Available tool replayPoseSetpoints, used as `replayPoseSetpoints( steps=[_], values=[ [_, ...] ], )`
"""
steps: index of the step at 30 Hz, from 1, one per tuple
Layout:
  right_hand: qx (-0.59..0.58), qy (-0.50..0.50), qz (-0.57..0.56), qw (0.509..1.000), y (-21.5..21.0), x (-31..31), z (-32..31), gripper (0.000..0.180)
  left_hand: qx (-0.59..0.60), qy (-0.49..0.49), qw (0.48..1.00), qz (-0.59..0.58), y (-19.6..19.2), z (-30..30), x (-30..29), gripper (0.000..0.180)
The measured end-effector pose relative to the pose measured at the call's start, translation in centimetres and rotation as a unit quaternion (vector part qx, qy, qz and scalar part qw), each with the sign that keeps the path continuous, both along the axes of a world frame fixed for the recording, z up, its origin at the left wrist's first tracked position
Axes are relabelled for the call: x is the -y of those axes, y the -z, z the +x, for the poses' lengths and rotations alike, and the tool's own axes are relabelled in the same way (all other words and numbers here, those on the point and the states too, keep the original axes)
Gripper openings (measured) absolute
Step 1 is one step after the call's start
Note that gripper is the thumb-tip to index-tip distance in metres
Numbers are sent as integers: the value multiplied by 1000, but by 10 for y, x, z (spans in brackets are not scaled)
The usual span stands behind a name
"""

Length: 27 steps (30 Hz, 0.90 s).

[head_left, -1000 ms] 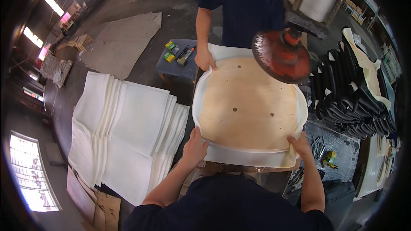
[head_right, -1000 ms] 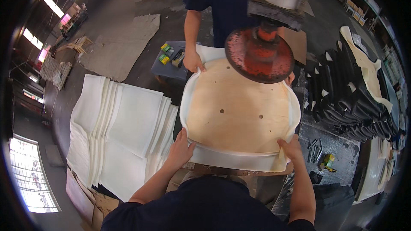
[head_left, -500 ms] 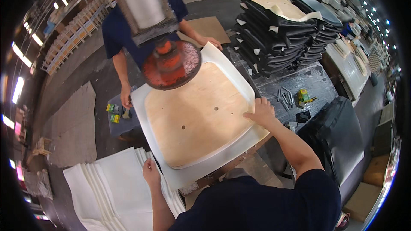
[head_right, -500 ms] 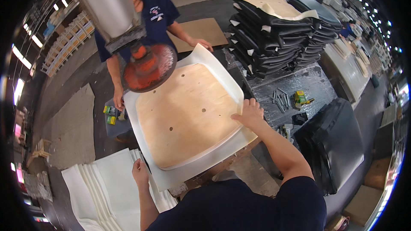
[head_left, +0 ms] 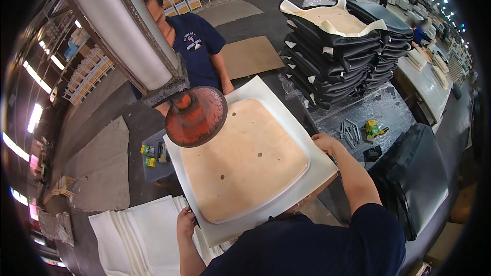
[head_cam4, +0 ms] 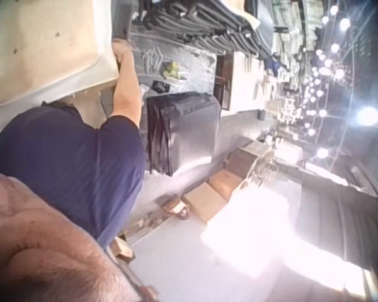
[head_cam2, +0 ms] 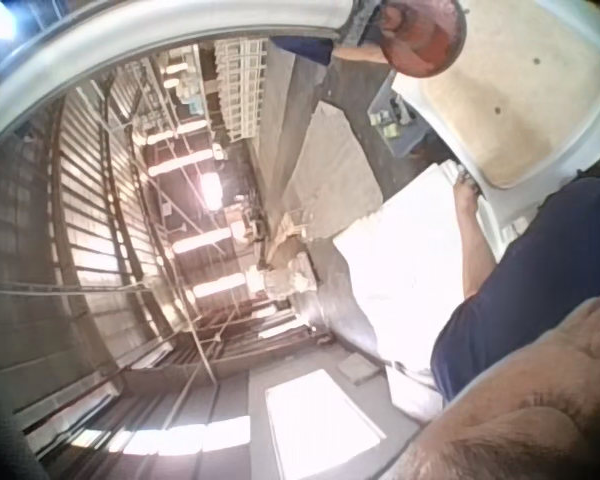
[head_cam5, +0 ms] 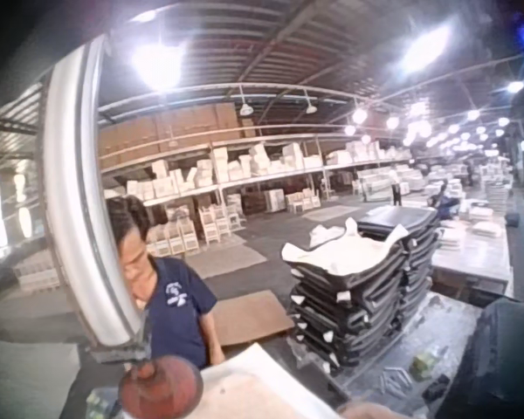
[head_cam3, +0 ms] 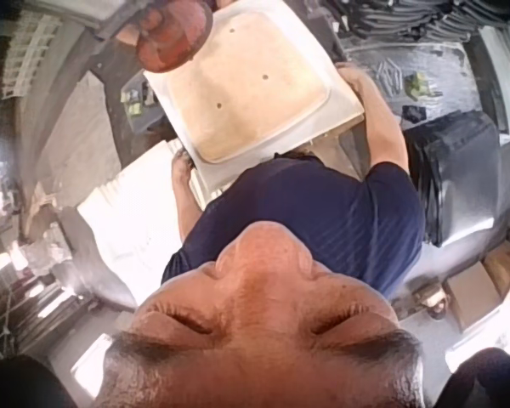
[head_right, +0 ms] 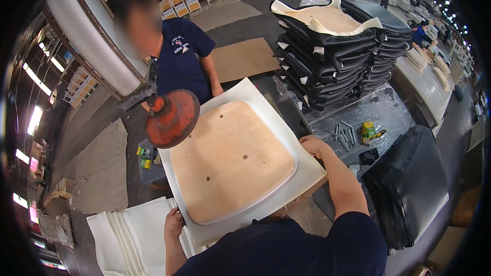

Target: The person places a black fabric cover over a chair seat frame, then lays a white foam pad on top. Using a pneumatic staple gun, the person staples the fabric edges to the underside of the seat frame. The process is repeated for a second seat.

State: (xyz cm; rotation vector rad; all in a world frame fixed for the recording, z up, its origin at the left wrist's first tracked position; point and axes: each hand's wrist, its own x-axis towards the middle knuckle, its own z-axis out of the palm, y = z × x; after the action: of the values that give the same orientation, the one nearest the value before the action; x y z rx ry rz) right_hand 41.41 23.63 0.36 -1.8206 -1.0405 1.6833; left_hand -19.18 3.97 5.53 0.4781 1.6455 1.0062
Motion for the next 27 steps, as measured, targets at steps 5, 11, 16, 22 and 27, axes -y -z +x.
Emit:
replayPoseSetpoints(
  steps=[5,11,16,22,27],
  values=[
    [165,-24,80,983,4,-1,-11,27,-85,14,996,-36,9,5,-1,21],
    [290,-39,53,955,-8,6,-24,72,-213,-3,977,-4,31,14,-6,22],
    [296,-33,19,954,-14,5,-34,87,-211,-38,977,8,44,17,4,22],
    [306,-46,55,949,-1,0,-16,89,-208,-49,969,123,56,29,-1,23],
    [306,-57,70,948,5,4,-33,90,-236,-54,961,135,51,22,7,26]
  ],
)
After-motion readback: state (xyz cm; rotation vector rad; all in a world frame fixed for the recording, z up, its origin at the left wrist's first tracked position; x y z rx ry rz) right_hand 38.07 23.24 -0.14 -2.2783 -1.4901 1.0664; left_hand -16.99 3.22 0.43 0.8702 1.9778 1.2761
